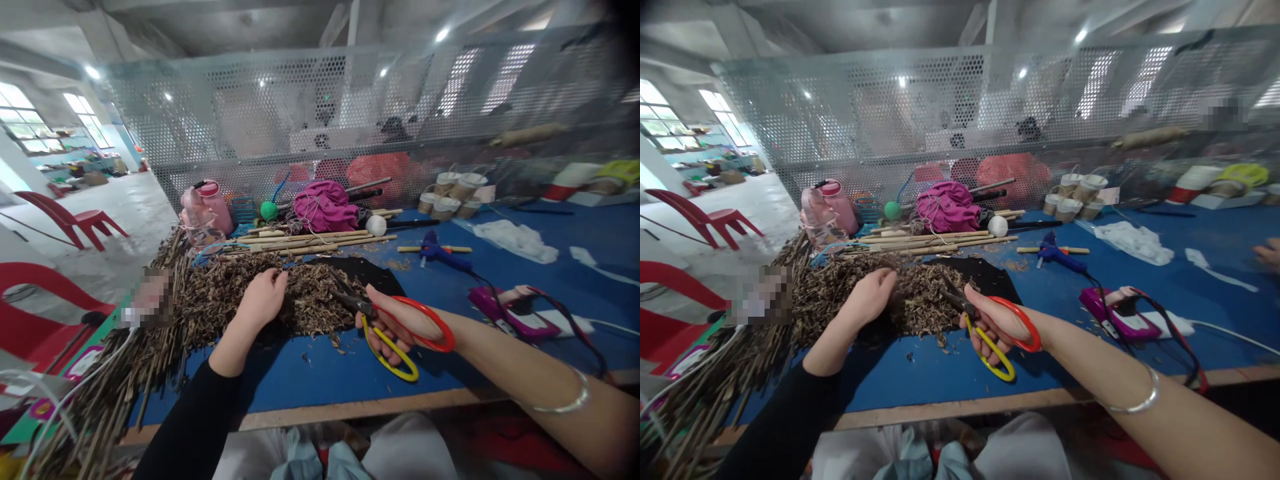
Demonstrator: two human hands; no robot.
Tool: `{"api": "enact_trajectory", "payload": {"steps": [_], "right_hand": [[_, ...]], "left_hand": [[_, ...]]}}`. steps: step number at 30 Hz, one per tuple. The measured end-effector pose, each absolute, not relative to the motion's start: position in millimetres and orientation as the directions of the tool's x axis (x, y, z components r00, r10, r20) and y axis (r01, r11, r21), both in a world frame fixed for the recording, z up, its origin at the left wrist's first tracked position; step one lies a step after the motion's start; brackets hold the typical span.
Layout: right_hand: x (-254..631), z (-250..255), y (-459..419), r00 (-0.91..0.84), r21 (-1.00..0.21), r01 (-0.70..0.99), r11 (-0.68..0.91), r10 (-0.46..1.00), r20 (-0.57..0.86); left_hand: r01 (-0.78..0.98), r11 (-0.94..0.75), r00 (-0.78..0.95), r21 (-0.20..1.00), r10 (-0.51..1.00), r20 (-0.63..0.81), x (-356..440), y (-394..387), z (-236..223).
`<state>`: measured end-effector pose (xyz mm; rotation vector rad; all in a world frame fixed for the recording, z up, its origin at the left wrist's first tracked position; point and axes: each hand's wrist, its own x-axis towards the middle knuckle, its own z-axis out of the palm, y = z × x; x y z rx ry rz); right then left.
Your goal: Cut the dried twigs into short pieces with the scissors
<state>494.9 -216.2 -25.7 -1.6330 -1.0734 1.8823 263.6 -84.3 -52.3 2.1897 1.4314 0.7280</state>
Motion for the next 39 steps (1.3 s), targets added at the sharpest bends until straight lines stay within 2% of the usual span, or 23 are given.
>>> {"api": "enact_trajectory", "payload": {"steps": [4,8,13,17,28,34,39], "right_hand": [[494,-20,-217,-0.205,-0.743,0.262,-0.617,0.716,-0.667],[487,-17,-208,-0.215,-0.72,0.324,-0.613,0.694,-0.687],[478,-21,-190,-0.236,-0.706,0.312,-0.636,0.667,-0.706],[480,-26,-182,-0.263,-0.697,0.258,-0.669,0.645,-0.717],[479,-33,-175,-0.237,-0.721,0.27,-0.639,0.681,-0.693],[475,-47,-177,-0.091,-0.759,0.378,-0.53,0.795,-0.6],[479,-48,-181,-0.103,-0.782,0.39,-0.485,0.821,-0.561]], "left_hand": [[0.731,-0.445,0.429,0.517,0.889,0.159,273,-95,-65],[0.678,-0.502,0.478,0.537,0.856,0.198,283,-101,-68],[0.56,-0.607,0.555,0.564,0.78,0.288,283,-96,-72],[0.489,-0.667,0.631,0.562,0.715,0.301,284,-91,-77],[0.401,-0.698,0.567,0.594,0.698,0.437,299,-98,-82],[0.411,-0.689,0.556,0.597,0.708,0.435,300,-98,-86],[0.415,-0.642,0.479,0.644,0.756,0.446,297,-94,-86]]}}
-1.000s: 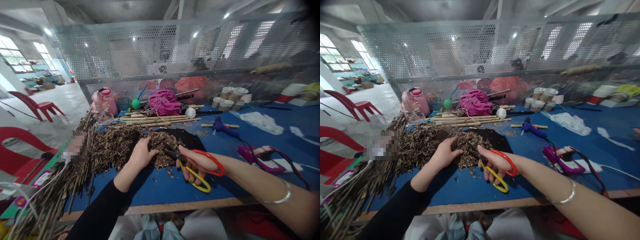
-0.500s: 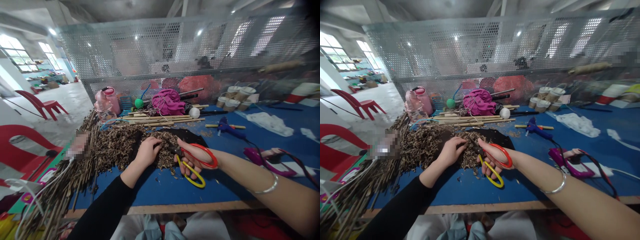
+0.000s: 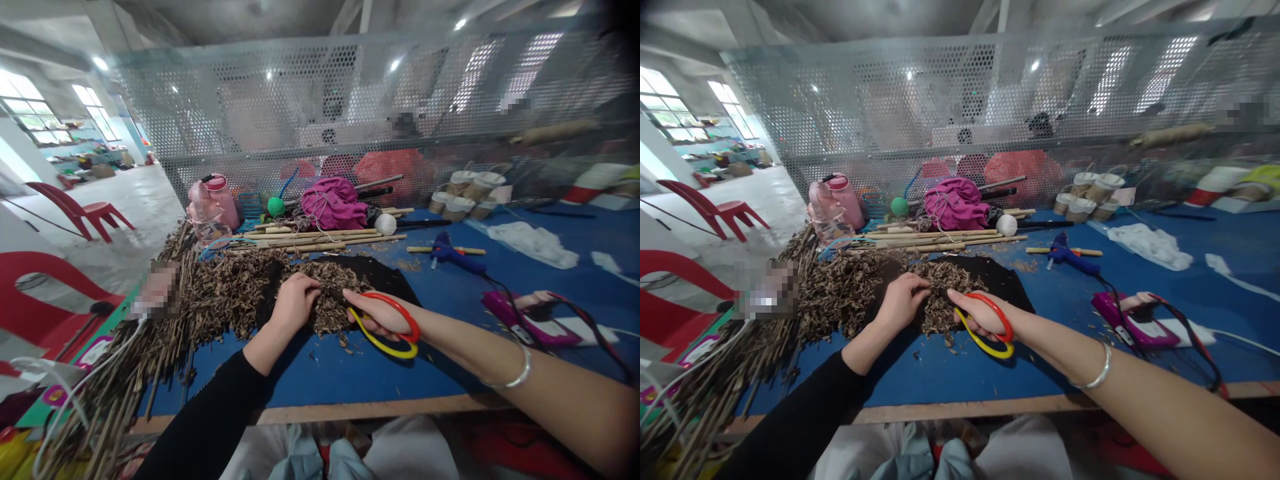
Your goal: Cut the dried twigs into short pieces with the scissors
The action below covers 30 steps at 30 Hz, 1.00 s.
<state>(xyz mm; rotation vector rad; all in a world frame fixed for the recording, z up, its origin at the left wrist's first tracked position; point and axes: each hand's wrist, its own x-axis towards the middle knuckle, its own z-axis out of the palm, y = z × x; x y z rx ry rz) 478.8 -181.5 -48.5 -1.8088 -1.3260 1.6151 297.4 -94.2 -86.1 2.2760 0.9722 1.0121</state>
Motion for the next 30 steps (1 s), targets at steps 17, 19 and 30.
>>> {"api": "enact_trajectory", "payload": {"steps": [17,19,30], "right_hand": [[495,-23,-230,-0.053,-0.905,0.34,-0.255,0.956,-0.29],[490,-31,-228,0.027,-0.852,0.516,-0.091,0.996,-0.09],[483,-67,-154,-0.06,-0.393,0.884,0.252,0.897,0.438]], "left_hand": [[0.048,-0.269,0.536,0.962,0.82,0.202,281,-78,-83],[0.104,-0.337,0.499,0.936,0.831,0.244,282,-78,-87],[0.101,-0.117,0.271,0.988,0.959,0.086,284,-75,-86]]}}
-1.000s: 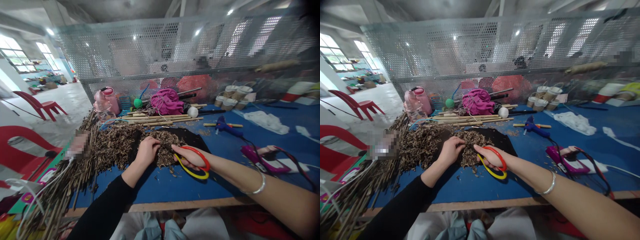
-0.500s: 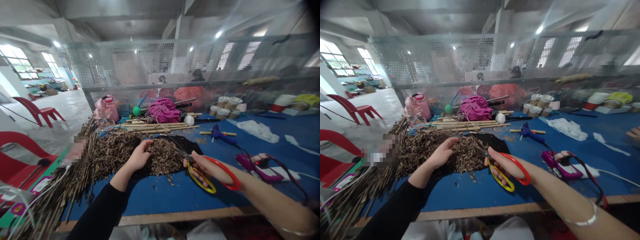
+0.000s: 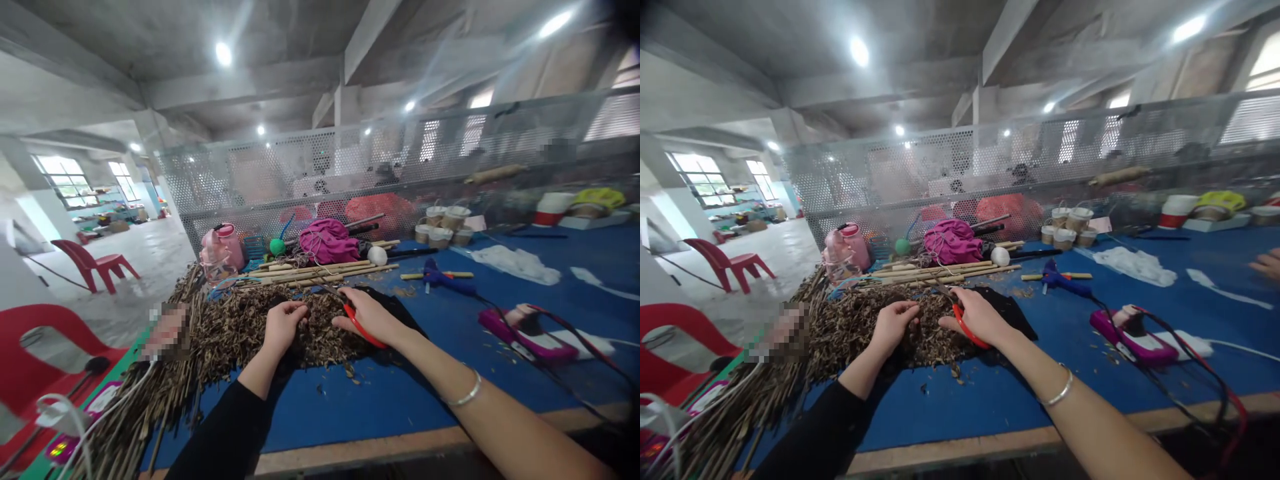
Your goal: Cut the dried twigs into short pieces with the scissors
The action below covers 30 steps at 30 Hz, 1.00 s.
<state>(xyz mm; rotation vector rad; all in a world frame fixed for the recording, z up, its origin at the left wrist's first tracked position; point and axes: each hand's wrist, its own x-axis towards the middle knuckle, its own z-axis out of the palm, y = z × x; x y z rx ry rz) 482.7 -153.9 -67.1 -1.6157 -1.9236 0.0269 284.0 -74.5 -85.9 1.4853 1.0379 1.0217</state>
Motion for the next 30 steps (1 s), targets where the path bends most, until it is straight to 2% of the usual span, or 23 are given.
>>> {"api": "enact_trajectory", "payload": {"steps": [4,9,13,18,26,30], "right_hand": [[479,-77,-161,-0.118,-0.348,0.886,0.307,0.874,0.471],[474,-81,-174,-0.144,-0.292,0.911,0.292,0.888,0.437],[471,-80,-175,-0.157,-0.268,0.916,0.297,0.883,0.443],[467,-81,-175,-0.163,-0.258,0.918,0.302,0.879,0.448],[466,-82,-177,-0.122,-0.319,0.901,0.294,0.877,0.465],[464,-80,-179,-0.078,-0.364,0.9,0.241,0.909,0.409]], "left_hand": [[-0.198,0.106,0.319,0.974,0.947,-0.038,290,-80,-82],[-0.348,0.163,0.351,0.923,0.936,-0.033,294,-86,-79],[-0.37,0.238,0.368,0.898,0.925,-0.094,297,-89,-79],[-0.302,0.299,0.401,0.905,0.901,-0.163,302,-95,-79],[-0.336,0.269,0.42,0.902,0.901,-0.112,306,-103,-78],[-0.333,0.255,0.422,0.908,0.901,-0.099,305,-102,-78]]}}
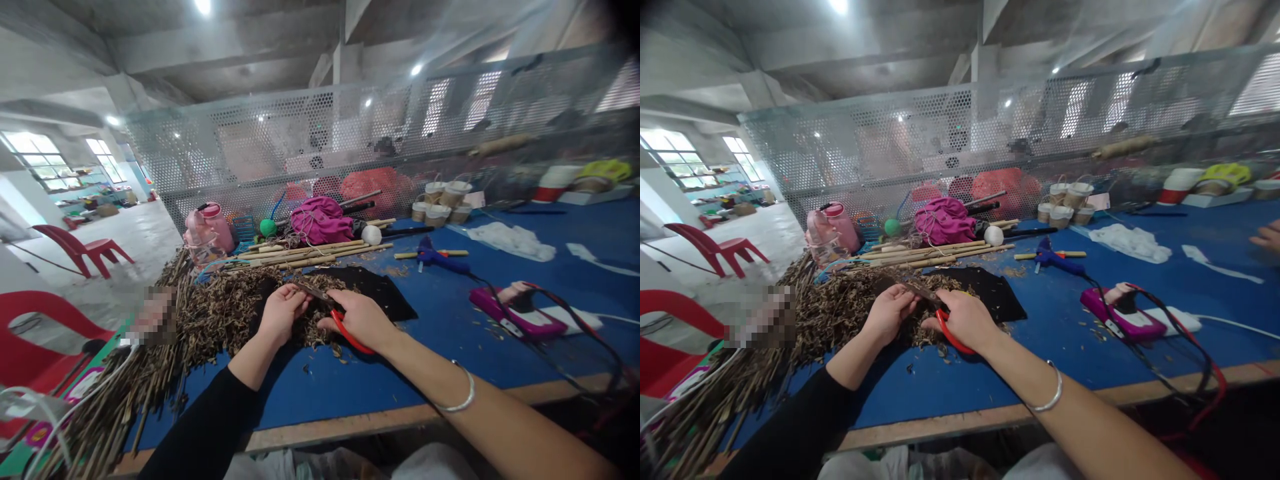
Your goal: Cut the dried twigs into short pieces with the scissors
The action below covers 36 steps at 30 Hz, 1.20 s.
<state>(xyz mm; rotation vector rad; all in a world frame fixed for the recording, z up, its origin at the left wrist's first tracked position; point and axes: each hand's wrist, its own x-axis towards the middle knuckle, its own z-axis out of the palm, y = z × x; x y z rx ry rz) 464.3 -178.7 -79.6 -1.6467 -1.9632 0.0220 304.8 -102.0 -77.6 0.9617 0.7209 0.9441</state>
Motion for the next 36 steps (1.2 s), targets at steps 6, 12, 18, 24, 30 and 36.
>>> {"api": "enact_trajectory", "payload": {"steps": [6,12,18,24,30,36], "right_hand": [[464,-73,-181,-0.048,-0.411,0.896,0.169,0.956,0.289],[470,-70,-181,-0.005,-0.327,0.935,0.137,0.928,0.373],[481,-65,-179,0.074,-0.387,0.916,0.107,0.902,0.425],[501,-69,-175,0.165,-0.484,0.871,0.081,0.88,0.445],[511,-73,-171,0.22,-0.521,0.852,0.049,0.87,0.441],[515,-76,-170,0.248,-0.529,0.848,0.023,0.866,0.435]], "left_hand": [[-0.313,0.259,0.389,0.914,0.913,-0.125,304,-99,-79],[-0.287,0.231,0.338,0.93,0.932,-0.127,299,-97,-72],[-0.045,-0.05,0.363,0.998,0.93,0.063,286,-86,-71],[0.545,-0.29,0.259,0.787,0.951,0.171,290,-46,-62],[0.725,-0.358,0.406,0.589,0.912,0.055,323,-21,-53],[0.725,-0.489,0.529,0.485,0.846,0.061,338,-19,-67]]}}
